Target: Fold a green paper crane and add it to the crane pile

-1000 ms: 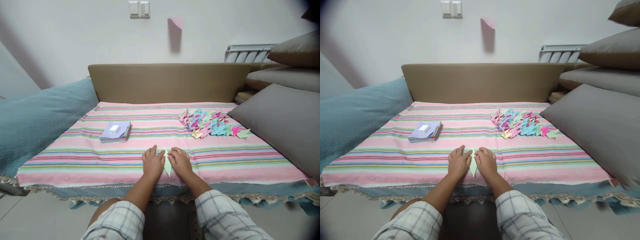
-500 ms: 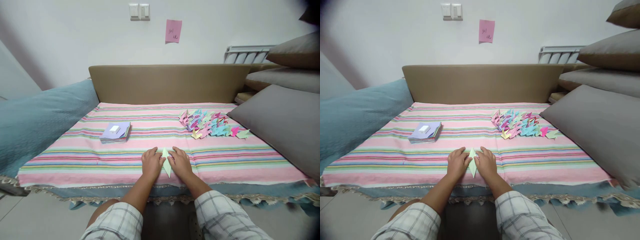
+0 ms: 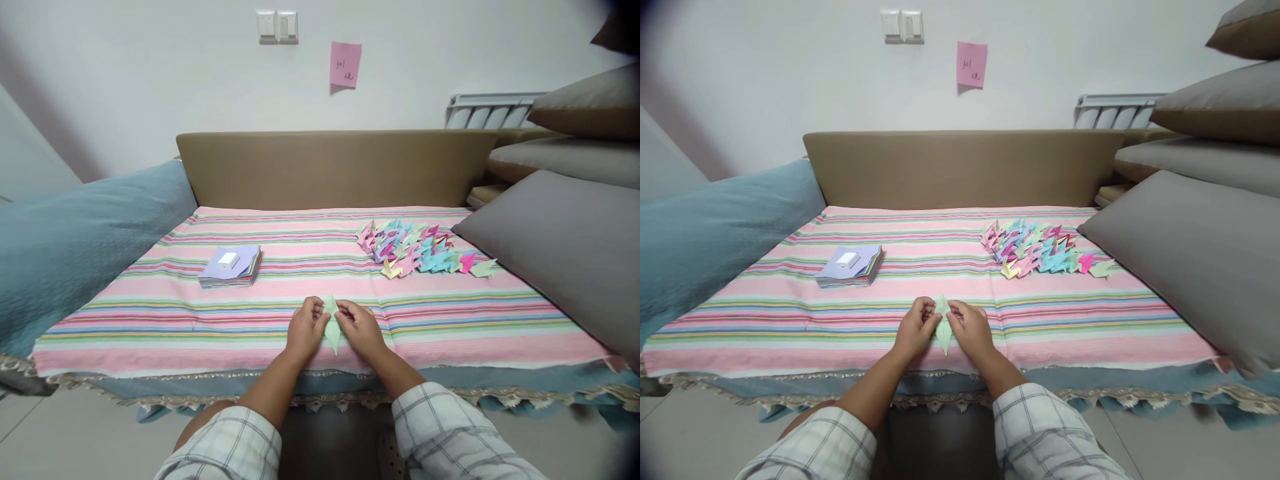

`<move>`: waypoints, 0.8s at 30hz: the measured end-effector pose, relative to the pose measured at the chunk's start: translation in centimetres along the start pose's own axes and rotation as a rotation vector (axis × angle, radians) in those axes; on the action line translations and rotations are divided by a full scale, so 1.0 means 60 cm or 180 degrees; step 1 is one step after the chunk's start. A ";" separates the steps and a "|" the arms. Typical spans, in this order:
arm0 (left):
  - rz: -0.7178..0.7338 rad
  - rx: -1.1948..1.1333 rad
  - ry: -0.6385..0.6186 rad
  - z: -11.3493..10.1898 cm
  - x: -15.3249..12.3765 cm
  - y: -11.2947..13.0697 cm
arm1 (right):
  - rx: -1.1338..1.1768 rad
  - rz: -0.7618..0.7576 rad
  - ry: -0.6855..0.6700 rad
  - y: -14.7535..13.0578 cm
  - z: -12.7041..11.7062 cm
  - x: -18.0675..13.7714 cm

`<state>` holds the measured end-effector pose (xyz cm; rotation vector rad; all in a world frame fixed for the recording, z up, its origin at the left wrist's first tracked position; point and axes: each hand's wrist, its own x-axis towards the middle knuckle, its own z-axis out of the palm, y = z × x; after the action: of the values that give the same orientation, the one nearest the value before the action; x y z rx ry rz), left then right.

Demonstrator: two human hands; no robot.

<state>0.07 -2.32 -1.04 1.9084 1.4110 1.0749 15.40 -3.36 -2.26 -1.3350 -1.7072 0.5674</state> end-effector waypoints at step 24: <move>-0.0809 -0.2503 0.0050 0.003 -0.003 0.039 | 0.1228 -0.0308 0.0391 -0.020 0.002 -0.006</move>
<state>1.41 -3.20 0.68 1.1281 0.9806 1.2659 14.70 -4.06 -1.52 -0.9865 -1.4639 0.7024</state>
